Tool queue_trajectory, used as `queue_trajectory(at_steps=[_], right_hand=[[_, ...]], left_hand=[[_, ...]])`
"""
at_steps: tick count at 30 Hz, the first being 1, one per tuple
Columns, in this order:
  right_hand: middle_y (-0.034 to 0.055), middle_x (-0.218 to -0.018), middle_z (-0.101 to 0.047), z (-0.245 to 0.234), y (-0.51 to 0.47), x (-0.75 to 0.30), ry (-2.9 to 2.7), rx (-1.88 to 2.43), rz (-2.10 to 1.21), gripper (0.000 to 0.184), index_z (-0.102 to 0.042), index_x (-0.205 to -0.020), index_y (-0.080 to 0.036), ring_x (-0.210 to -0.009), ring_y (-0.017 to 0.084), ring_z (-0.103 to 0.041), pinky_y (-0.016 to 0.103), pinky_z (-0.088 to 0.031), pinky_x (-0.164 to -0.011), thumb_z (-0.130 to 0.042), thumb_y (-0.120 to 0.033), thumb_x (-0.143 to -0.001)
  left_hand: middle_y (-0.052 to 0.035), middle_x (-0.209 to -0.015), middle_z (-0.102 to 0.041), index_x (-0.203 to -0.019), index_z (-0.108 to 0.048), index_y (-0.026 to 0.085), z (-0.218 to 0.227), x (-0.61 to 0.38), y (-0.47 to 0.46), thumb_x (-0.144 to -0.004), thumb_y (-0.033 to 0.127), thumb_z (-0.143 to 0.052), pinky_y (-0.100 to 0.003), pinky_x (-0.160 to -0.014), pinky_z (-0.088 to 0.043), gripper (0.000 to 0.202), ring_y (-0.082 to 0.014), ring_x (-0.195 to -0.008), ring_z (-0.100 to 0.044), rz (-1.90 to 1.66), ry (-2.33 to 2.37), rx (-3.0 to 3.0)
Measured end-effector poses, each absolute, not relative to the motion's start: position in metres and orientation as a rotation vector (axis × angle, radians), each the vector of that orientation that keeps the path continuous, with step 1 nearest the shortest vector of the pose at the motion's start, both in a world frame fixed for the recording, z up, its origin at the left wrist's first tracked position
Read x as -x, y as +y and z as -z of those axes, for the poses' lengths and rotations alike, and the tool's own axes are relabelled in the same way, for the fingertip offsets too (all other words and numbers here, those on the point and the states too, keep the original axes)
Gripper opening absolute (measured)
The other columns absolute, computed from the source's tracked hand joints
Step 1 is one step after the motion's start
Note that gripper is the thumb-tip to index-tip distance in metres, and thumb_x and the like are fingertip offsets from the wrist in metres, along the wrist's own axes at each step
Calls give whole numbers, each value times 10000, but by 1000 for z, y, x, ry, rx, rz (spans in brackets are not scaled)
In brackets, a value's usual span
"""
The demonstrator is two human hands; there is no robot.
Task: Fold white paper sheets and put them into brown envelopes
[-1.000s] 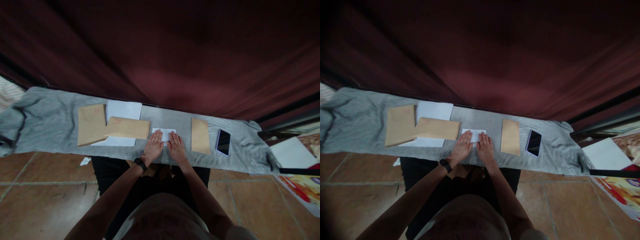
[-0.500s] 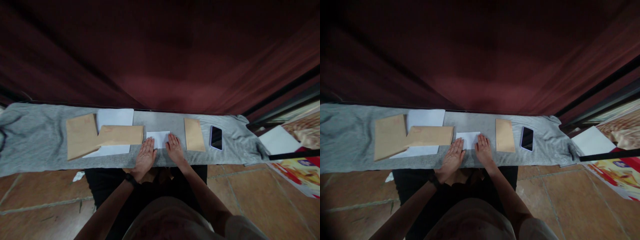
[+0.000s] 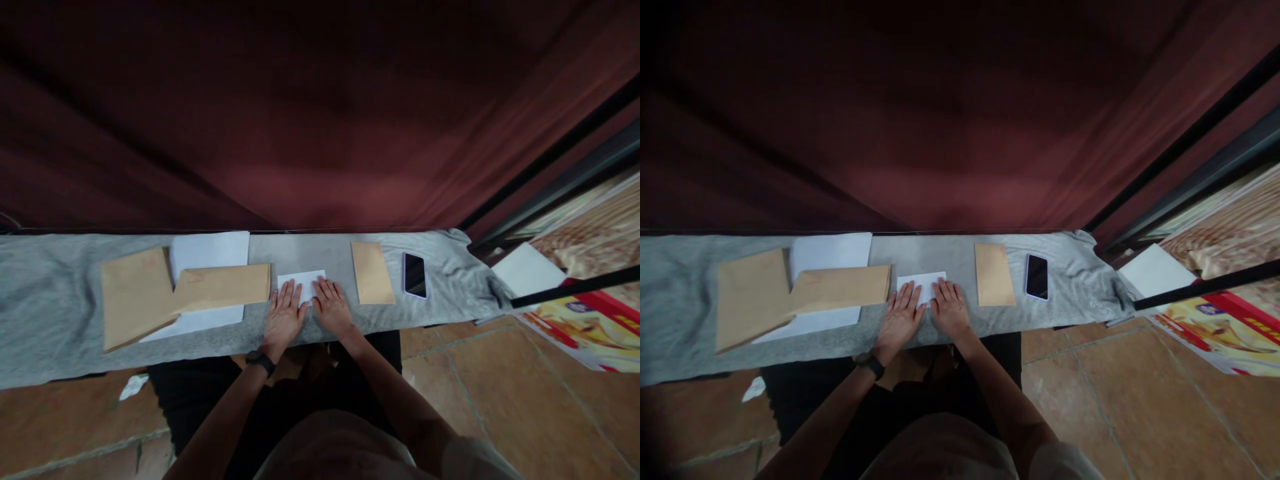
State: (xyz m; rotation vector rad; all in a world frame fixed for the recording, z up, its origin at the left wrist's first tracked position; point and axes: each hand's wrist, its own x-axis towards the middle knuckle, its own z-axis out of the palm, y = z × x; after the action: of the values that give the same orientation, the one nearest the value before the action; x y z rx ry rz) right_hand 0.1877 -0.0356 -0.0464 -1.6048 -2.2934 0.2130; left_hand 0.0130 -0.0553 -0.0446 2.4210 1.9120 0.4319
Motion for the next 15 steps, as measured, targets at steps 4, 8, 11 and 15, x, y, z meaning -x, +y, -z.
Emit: queue_trajectory(at_steps=[4, 8, 11, 15], right_hand=[[101, -1625, -447, 45, -36, -187, -2284, 1595, -193, 485, -507, -1531, -167, -1504, 254, -424, 469, -270, -1272, -444, -328, -1077], [100, -1617, -459, 44, -37, -187, -2266, 1590, -181, 487, -506, -1532, -177, -1506, 247, -424, 464, -287, -1265, -459, -325, -1070], [99, -1617, -458, 45, -37, -187, -2267, 1596, -176, 488, -503, -1534, -183, -1505, 247, -426, 468, -290, -1264, -457, -332, -1072], [88, -1626, -447, 47, -36, -186, -2262, 1599, -171, 483, -508, -1530, -190, -1501, 246, -431, 461, -284, -1267, -447, -346, -1077]], left_hand=[[-160, -1635, -421, -1548, -469, 126, 45, -12, -53, -1051, 463, -340, -531, -1279, -269, 614, -296, -1562, -316, -433, 1922, -2419], [-158, -1631, -430, -1541, -479, 124, 45, -12, -53, -1050, 464, -338, -514, -1284, -264, 614, -289, -1560, -323, -430, 1927, -2413], [-161, -1627, -435, -1540, -479, 120, 46, -12, -53, -1050, 462, -333, -513, -1282, -270, 616, -291, -1558, -326, -442, 1927, -2418], [-172, -1626, -433, -1543, -472, 121, 49, -11, -53, -1045, 477, -345, -531, -1271, -287, 625, -300, -1553, -337, -487, 1921, -2435]])
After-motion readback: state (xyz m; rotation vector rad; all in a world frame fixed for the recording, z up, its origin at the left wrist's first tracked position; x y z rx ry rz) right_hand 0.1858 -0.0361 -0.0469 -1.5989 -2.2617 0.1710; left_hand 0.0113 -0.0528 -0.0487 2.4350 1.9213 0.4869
